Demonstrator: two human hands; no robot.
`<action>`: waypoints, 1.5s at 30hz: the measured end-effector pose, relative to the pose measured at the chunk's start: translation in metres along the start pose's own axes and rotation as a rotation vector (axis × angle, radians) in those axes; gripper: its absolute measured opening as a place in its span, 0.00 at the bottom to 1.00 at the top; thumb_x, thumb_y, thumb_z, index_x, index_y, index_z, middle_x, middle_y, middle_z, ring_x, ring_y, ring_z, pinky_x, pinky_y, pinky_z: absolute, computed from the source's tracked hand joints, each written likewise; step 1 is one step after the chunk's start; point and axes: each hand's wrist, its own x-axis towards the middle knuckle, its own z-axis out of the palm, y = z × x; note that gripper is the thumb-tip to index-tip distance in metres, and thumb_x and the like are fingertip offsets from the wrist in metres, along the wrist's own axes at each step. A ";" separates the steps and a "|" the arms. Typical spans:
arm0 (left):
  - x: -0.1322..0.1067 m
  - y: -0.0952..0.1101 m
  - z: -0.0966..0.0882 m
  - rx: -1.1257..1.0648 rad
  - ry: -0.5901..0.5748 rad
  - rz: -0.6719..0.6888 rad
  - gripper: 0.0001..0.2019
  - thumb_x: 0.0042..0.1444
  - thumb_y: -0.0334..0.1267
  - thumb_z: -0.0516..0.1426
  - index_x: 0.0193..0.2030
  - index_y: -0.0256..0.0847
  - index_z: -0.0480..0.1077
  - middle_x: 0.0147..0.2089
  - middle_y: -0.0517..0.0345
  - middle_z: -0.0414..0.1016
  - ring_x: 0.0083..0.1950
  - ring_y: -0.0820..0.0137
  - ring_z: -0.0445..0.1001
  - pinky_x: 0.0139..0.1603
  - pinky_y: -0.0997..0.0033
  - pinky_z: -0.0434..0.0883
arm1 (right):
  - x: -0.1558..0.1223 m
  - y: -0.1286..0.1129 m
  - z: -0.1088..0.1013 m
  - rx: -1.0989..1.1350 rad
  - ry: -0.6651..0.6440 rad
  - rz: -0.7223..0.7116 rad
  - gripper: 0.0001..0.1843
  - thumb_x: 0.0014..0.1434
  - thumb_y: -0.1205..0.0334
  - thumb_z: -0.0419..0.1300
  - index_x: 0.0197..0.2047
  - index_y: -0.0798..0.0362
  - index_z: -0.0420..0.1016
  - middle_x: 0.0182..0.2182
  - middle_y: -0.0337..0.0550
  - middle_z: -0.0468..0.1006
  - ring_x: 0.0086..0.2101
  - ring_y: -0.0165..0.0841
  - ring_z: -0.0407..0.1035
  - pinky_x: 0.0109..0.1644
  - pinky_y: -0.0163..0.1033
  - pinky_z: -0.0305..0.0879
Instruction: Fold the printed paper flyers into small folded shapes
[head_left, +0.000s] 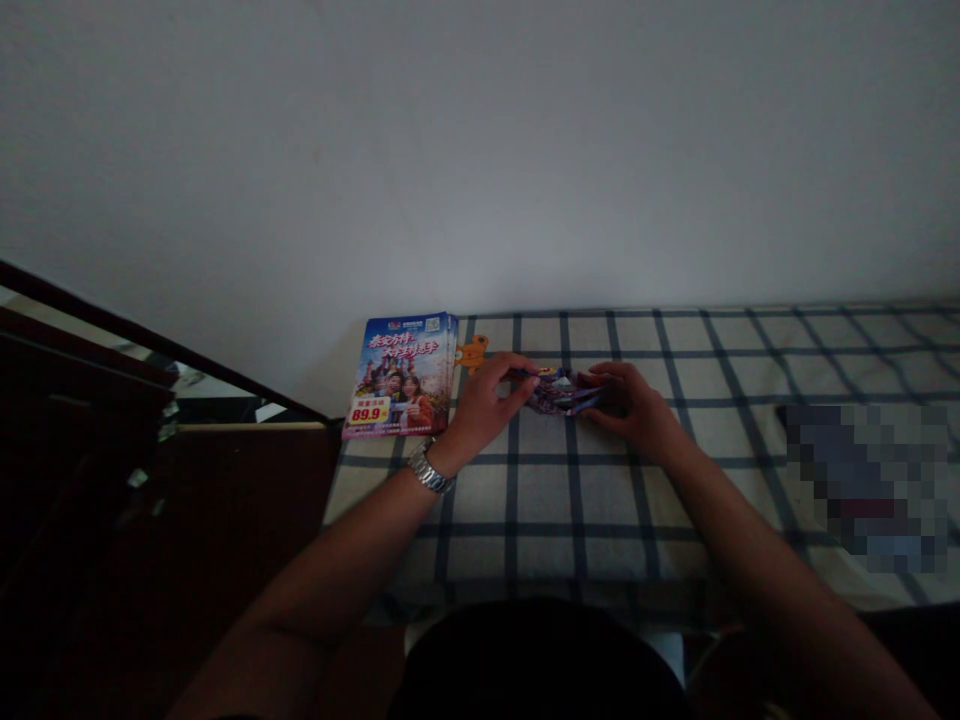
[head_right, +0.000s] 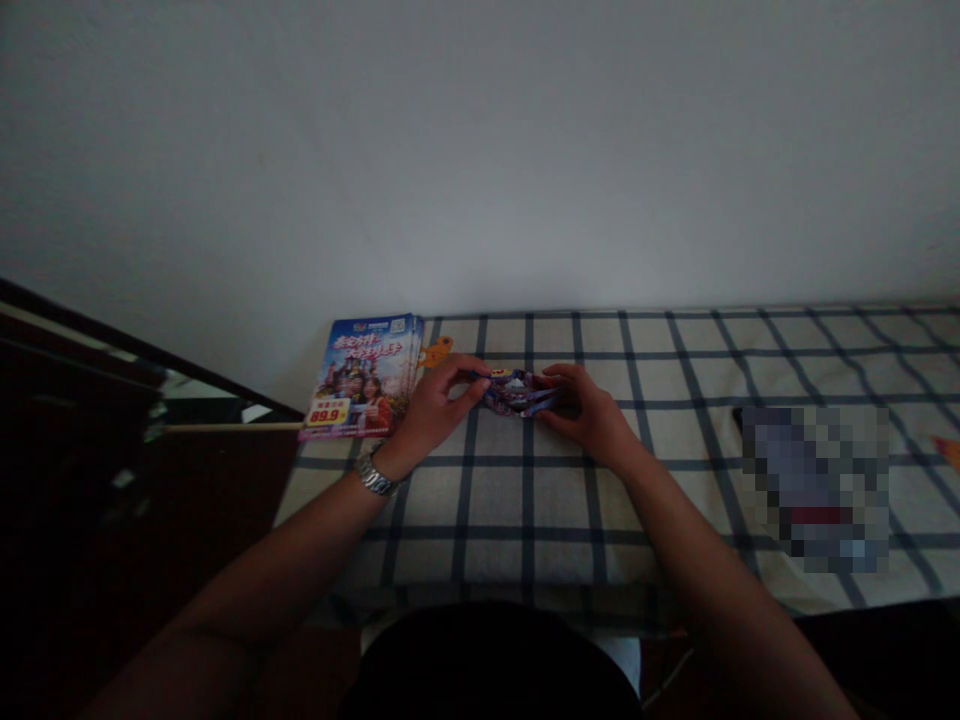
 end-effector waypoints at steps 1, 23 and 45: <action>0.000 0.000 0.000 0.004 -0.005 -0.002 0.04 0.69 0.38 0.61 0.49 0.43 0.75 0.47 0.55 0.80 0.47 0.69 0.80 0.52 0.65 0.78 | 0.000 0.000 0.000 -0.014 0.008 -0.001 0.32 0.60 0.48 0.72 0.62 0.42 0.63 0.57 0.51 0.82 0.51 0.47 0.81 0.59 0.58 0.78; -0.002 -0.007 0.000 0.007 -0.070 -0.028 0.07 0.69 0.41 0.61 0.49 0.43 0.75 0.47 0.54 0.80 0.48 0.67 0.79 0.52 0.63 0.78 | 0.000 0.001 0.000 -0.070 0.040 -0.060 0.24 0.62 0.52 0.70 0.58 0.44 0.69 0.54 0.48 0.83 0.51 0.46 0.81 0.58 0.55 0.79; 0.000 0.005 -0.009 0.072 -0.143 0.155 0.07 0.66 0.34 0.61 0.50 0.44 0.73 0.48 0.54 0.78 0.51 0.65 0.77 0.55 0.60 0.75 | -0.001 -0.006 -0.007 -0.161 0.028 -0.117 0.27 0.60 0.50 0.71 0.59 0.43 0.70 0.52 0.47 0.82 0.51 0.46 0.79 0.57 0.54 0.79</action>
